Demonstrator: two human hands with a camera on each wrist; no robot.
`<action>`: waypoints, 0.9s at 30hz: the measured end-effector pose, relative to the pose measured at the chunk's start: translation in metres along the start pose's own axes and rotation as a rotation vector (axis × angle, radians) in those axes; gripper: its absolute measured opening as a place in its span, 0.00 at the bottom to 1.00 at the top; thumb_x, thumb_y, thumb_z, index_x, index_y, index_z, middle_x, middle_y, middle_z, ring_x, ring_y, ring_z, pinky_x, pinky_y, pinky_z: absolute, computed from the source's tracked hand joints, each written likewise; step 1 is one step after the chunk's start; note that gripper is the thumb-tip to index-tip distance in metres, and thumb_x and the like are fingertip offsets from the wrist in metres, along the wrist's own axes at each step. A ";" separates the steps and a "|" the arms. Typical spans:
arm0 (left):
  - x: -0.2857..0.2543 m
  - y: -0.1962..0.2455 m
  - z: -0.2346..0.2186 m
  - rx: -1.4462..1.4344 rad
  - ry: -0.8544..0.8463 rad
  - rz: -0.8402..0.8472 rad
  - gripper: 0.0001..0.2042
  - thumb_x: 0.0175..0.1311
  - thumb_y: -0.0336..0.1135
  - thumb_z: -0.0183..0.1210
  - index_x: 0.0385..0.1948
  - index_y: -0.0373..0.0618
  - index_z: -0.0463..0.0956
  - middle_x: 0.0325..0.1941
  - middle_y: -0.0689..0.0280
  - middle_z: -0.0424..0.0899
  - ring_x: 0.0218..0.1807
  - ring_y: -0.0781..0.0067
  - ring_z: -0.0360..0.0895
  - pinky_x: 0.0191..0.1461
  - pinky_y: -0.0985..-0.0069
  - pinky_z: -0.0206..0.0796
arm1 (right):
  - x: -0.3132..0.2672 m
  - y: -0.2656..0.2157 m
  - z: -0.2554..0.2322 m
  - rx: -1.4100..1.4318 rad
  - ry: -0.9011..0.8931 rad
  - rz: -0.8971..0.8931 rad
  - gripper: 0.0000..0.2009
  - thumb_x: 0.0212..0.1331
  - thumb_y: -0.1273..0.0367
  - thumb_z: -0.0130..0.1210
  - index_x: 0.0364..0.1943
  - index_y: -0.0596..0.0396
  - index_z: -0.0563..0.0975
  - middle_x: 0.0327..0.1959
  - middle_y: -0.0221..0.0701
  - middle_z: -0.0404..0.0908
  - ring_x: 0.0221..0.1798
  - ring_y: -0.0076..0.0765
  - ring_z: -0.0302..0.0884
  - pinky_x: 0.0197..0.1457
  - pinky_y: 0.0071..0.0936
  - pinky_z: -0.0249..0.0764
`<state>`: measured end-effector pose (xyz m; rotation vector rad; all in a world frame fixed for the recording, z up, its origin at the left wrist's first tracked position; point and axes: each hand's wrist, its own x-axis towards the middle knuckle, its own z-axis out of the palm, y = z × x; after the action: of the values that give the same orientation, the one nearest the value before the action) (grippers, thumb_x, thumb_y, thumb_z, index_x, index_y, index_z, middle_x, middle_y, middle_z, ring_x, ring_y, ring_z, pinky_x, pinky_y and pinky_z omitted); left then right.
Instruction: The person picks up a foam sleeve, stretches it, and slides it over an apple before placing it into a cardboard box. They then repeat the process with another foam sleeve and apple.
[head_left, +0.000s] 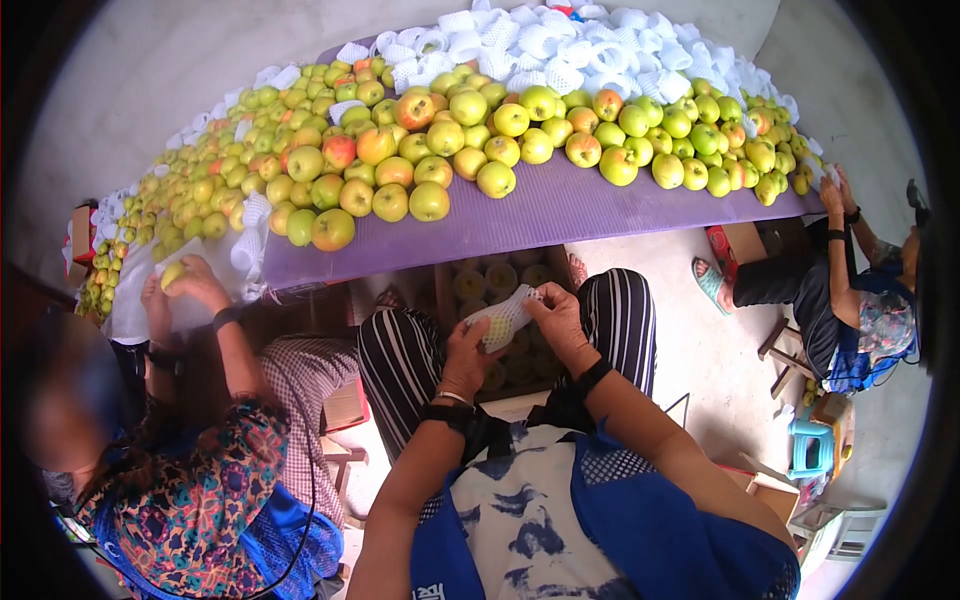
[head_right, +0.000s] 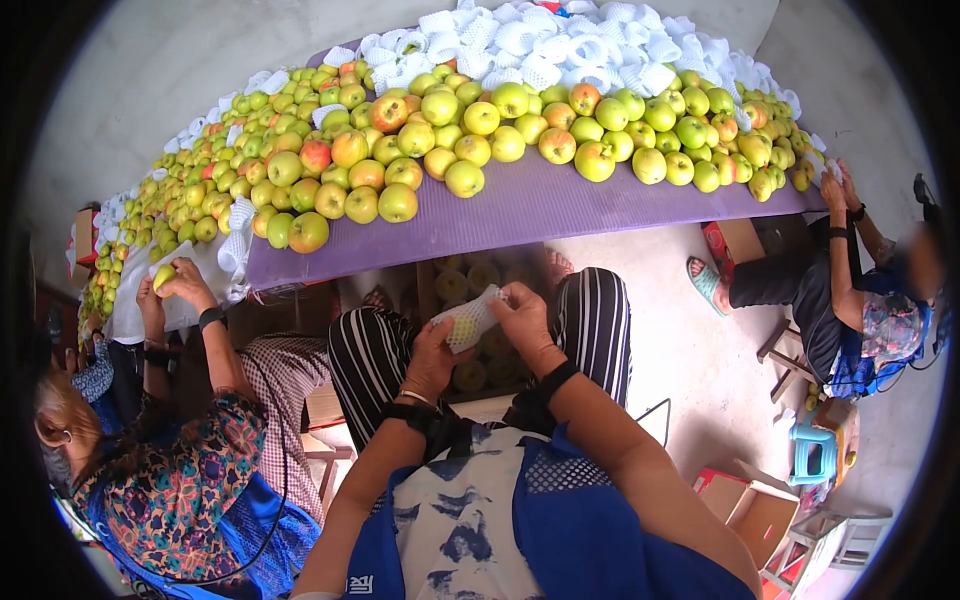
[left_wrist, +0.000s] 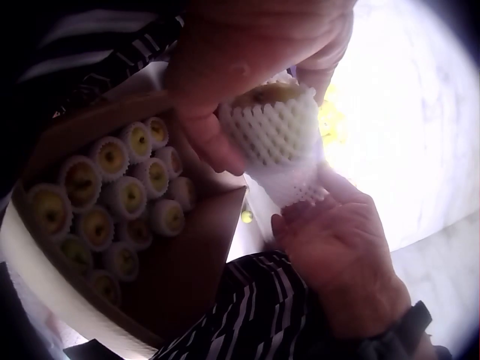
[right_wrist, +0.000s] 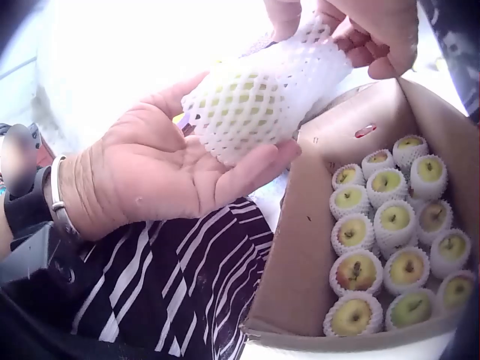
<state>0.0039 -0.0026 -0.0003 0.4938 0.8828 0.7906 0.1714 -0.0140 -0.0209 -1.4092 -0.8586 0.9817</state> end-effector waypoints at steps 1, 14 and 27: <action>0.000 0.000 -0.001 0.000 0.000 0.000 0.19 0.56 0.39 0.52 0.47 0.44 0.62 0.46 0.62 0.72 0.48 0.66 0.70 0.48 0.58 0.64 | -0.001 -0.006 0.001 0.080 -0.044 -0.036 0.09 0.44 0.71 0.59 0.27 0.61 0.73 0.25 0.27 0.75 0.27 0.21 0.70 0.31 0.18 0.68; 0.000 -0.001 -0.001 -0.101 -0.129 0.030 0.21 0.56 0.36 0.53 0.52 0.49 0.59 0.50 0.61 0.68 0.50 0.63 0.68 0.49 0.56 0.63 | -0.009 -0.028 0.009 0.158 -0.243 0.131 0.10 0.46 0.73 0.57 0.33 0.62 0.73 0.28 0.28 0.76 0.31 0.20 0.72 0.36 0.19 0.71; -0.004 -0.002 0.011 0.189 0.052 0.065 0.20 0.50 0.31 0.58 0.46 0.44 0.64 0.41 0.63 0.72 0.41 0.69 0.74 0.36 0.72 0.73 | -0.022 -0.041 0.019 -0.631 -0.083 -0.521 0.10 0.42 0.72 0.56 0.32 0.53 0.76 0.27 0.36 0.73 0.29 0.44 0.74 0.32 0.30 0.72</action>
<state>0.0124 -0.0075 0.0057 0.6732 0.9986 0.7856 0.1467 -0.0235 0.0215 -1.5385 -1.5946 0.3755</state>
